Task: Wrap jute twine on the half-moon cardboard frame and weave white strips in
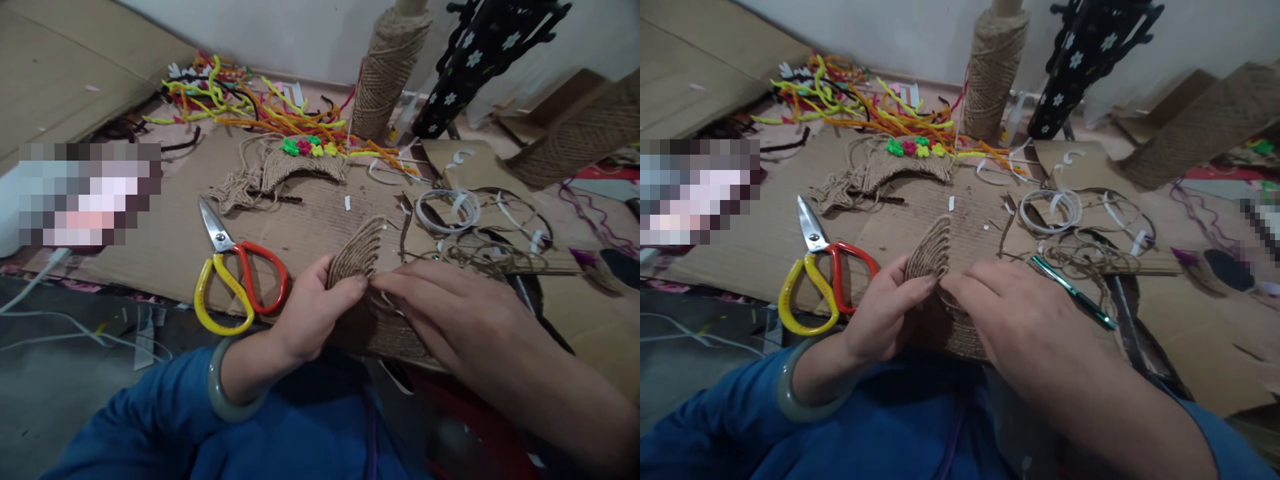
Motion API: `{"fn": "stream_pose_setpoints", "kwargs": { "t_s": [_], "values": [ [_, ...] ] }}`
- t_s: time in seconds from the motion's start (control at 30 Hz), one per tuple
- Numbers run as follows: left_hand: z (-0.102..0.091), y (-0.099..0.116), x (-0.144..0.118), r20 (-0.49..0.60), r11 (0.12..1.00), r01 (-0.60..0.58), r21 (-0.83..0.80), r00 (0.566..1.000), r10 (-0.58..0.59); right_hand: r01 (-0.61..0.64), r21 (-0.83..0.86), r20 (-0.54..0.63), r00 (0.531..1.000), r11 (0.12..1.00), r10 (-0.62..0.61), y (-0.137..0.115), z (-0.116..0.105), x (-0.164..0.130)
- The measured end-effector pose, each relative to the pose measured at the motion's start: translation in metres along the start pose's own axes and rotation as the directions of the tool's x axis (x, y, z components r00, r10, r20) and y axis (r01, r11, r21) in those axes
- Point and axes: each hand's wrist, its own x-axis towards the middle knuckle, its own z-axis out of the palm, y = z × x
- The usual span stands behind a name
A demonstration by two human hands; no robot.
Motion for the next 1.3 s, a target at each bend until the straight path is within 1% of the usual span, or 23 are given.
{"fn": "stream_pose_setpoints", "kwargs": {
  "t_s": [0.07, 0.13, 0.2, 0.27, 0.37, 0.43, 0.6, 0.77, 0.83, 0.93, 1.0, 1.13, 1.3],
  "values": [
    [0.0, 0.001, 0.0, -0.011, 1.0, 0.003, 0.024, 1.0, -0.002, -0.019, 0.031, 0.027, 0.999, 0.999, 0.018, 0.001, 0.002, 0.0],
    [0.001, 0.001, 0.0, -0.033, 0.999, 0.008, 0.044, 0.999, -0.006, -0.021, 0.047, 0.025, 0.999, 0.999, 0.02, 0.002, 0.002, 0.001],
    [0.002, 0.002, 0.0, -0.051, 0.998, 0.008, 0.06, 0.999, -0.005, -0.027, 0.06, 0.002, 1.0, 0.998, 0.027, 0.003, 0.0, 0.002],
    [0.003, 0.002, 0.0, -0.057, 0.997, 0.009, 0.075, 0.998, -0.004, -0.063, 0.056, -0.039, 0.997, 0.996, 0.065, 0.005, -0.002, 0.004],
    [0.003, 0.002, 0.0, -0.051, 0.996, 0.012, 0.087, 0.999, -0.008, -0.123, 0.008, -0.089, 0.988, 0.992, 0.123, 0.008, -0.002, 0.008],
    [0.003, 0.002, 0.0, -0.039, 0.996, 0.016, 0.083, 0.999, -0.012, -0.127, -0.026, -0.106, 0.987, 0.992, 0.124, 0.009, -0.001, 0.01],
    [0.001, 0.002, 0.0, -0.016, 0.996, 0.022, 0.089, 1.0, -0.02, -0.044, -0.105, -0.11, 0.993, 0.994, 0.032, 0.01, 0.002, 0.01],
    [-0.002, 0.001, 0.001, 0.013, 0.995, 0.023, 0.099, 1.0, -0.025, 0.09, -0.188, -0.164, 0.979, 0.978, -0.122, 0.011, 0.001, 0.01],
    [-0.003, 0.0, 0.001, 0.027, 0.995, 0.02, 0.097, 0.999, -0.022, 0.113, -0.214, -0.175, 0.973, 0.97, -0.152, 0.011, 0.001, 0.011],
    [-0.004, -0.001, 0.001, 0.029, 0.995, 0.018, 0.102, 0.999, -0.021, 0.117, -0.227, -0.188, 0.969, 0.967, -0.161, 0.01, 0.002, 0.012],
    [-0.004, -0.001, 0.001, 0.025, 0.993, 0.017, 0.114, 0.999, -0.02, 0.104, -0.216, -0.181, 0.973, 0.971, -0.144, 0.009, 0.003, 0.012],
    [-0.004, -0.001, 0.0, 0.02, 0.993, 0.02, 0.114, 1.0, -0.023, 0.033, -0.162, -0.139, 0.989, 0.986, -0.056, 0.006, 0.003, 0.012],
    [-0.002, -0.001, 0.0, 0.028, 0.993, 0.025, 0.113, 0.999, -0.028, -0.052, -0.127, -0.109, 0.993, 0.991, 0.038, 0.003, 0.001, 0.01]
  ]
}}
